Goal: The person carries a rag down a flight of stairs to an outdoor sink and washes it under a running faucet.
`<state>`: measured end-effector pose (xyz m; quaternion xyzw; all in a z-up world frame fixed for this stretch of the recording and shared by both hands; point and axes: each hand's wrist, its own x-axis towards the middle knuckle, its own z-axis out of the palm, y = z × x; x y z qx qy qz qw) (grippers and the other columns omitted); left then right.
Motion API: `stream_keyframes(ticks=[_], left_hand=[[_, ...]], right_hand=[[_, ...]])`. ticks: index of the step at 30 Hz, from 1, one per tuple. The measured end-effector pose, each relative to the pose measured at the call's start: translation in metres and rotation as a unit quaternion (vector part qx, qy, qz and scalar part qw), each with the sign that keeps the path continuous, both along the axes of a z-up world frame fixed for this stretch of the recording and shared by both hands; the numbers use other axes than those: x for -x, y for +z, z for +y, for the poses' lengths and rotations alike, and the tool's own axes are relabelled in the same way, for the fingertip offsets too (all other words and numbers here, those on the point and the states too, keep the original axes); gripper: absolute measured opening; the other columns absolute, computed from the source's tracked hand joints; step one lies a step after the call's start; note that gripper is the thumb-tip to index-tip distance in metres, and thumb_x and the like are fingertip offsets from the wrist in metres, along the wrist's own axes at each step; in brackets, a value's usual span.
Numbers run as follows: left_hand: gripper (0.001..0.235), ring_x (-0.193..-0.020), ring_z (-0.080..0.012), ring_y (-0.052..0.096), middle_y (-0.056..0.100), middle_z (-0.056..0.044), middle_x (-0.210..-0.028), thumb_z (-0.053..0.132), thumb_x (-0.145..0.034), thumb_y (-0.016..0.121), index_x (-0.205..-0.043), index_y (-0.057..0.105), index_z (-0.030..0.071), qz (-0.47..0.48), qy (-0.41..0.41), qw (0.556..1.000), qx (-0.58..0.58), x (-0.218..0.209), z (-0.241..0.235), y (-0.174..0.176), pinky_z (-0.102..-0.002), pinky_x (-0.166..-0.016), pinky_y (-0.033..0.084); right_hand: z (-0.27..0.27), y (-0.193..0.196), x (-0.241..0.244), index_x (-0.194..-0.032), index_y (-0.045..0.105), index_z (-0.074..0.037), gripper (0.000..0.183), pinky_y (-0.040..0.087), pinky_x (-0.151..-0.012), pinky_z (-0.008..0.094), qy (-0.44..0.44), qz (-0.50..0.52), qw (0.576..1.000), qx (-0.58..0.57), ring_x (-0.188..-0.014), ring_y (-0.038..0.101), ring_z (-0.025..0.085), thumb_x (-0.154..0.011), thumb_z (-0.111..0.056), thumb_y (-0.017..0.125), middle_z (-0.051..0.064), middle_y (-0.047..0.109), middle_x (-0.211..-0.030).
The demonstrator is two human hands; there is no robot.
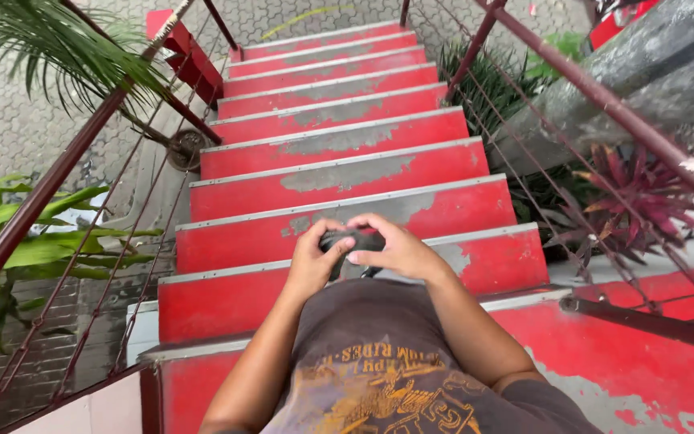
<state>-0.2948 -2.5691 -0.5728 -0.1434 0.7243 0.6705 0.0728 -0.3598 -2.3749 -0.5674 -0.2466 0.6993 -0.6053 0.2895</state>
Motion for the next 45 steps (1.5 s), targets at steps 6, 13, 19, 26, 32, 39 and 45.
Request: stream_keyframes(ticks=[6,13,19,26,32,39,45], left_hand=[[0.019,-0.085,-0.0049,0.058,0.068,0.000,-0.095,0.017,-0.095,0.073,-0.108,0.064,0.005,0.153,-0.087,0.984,-0.019,0.069,0.007,-0.014,-0.024,-0.074,0.051],[0.025,-0.084,-0.0058,0.059,0.068,0.001,-0.096,0.020,-0.101,0.064,-0.120,0.065,0.004,0.134,-0.010,0.987,-0.090,0.101,-0.016,-0.029,-0.024,-0.074,0.050],[0.023,-0.089,-0.0064,0.061,0.070,-0.001,-0.100,0.018,-0.104,0.063,-0.118,0.067,0.002,0.160,0.036,0.981,-0.103,0.115,-0.038,-0.033,-0.023,-0.078,0.052],[0.023,-0.085,-0.0083,0.059,0.069,-0.002,-0.096,0.018,-0.103,0.064,-0.115,0.070,0.000,0.131,0.066,0.983,-0.113,0.146,-0.047,-0.060,-0.026,-0.074,0.049],[0.023,-0.084,-0.0082,0.062,0.071,0.000,-0.093,0.020,-0.101,0.063,-0.112,0.070,0.001,0.109,0.026,0.983,-0.146,0.198,-0.060,-0.082,-0.026,-0.076,0.051],[0.022,-0.077,-0.0048,0.054,0.066,0.001,-0.089,0.021,-0.102,0.065,-0.112,0.069,0.001,0.156,0.011,0.979,-0.130,0.298,-0.104,-0.166,-0.023,-0.067,0.044],[0.018,-0.083,-0.0041,0.059,0.069,0.001,-0.093,0.017,-0.102,0.065,-0.111,0.065,0.002,0.171,0.057,0.972,-0.148,0.346,-0.143,-0.216,-0.023,-0.072,0.049]], right_hand=[[0.012,-0.025,0.059,-0.125,0.065,-0.004,0.045,0.055,-0.090,0.029,-0.038,-0.011,0.999,-0.005,-0.102,0.066,0.009,-0.085,-0.018,0.080,0.002,0.073,-0.111],[0.006,-0.004,0.116,-0.115,0.074,0.001,0.027,0.053,-0.074,0.026,-0.058,-0.007,0.998,0.009,-0.084,0.061,0.005,-0.094,-0.016,0.076,-0.001,0.071,-0.090],[-0.024,0.025,0.136,-0.117,0.070,-0.005,0.029,0.045,-0.054,0.025,-0.074,-0.054,0.996,-0.004,-0.070,0.057,0.004,-0.090,-0.016,0.075,-0.004,0.069,-0.086],[-0.030,-0.011,0.156,-0.113,0.064,-0.007,0.023,0.046,-0.064,0.024,-0.129,0.033,0.991,0.028,-0.075,0.053,0.004,-0.094,-0.014,0.075,-0.003,0.061,-0.083],[-0.036,-0.047,0.189,-0.105,0.066,-0.006,0.016,0.051,-0.070,0.025,-0.179,0.057,0.982,0.033,-0.081,0.057,0.003,-0.094,-0.012,0.075,-0.003,0.065,-0.085],[-0.087,-0.126,0.282,-0.104,0.068,-0.005,0.015,0.052,-0.072,0.027,-0.228,0.149,0.961,0.044,-0.082,0.062,0.009,-0.094,-0.012,0.075,0.001,0.069,-0.089],[-0.164,-0.172,0.340,-0.126,0.061,-0.004,0.048,0.049,-0.102,0.038,-0.094,0.292,0.949,0.067,-0.121,0.061,0.029,-0.088,-0.026,0.082,0.015,0.060,-0.128]])
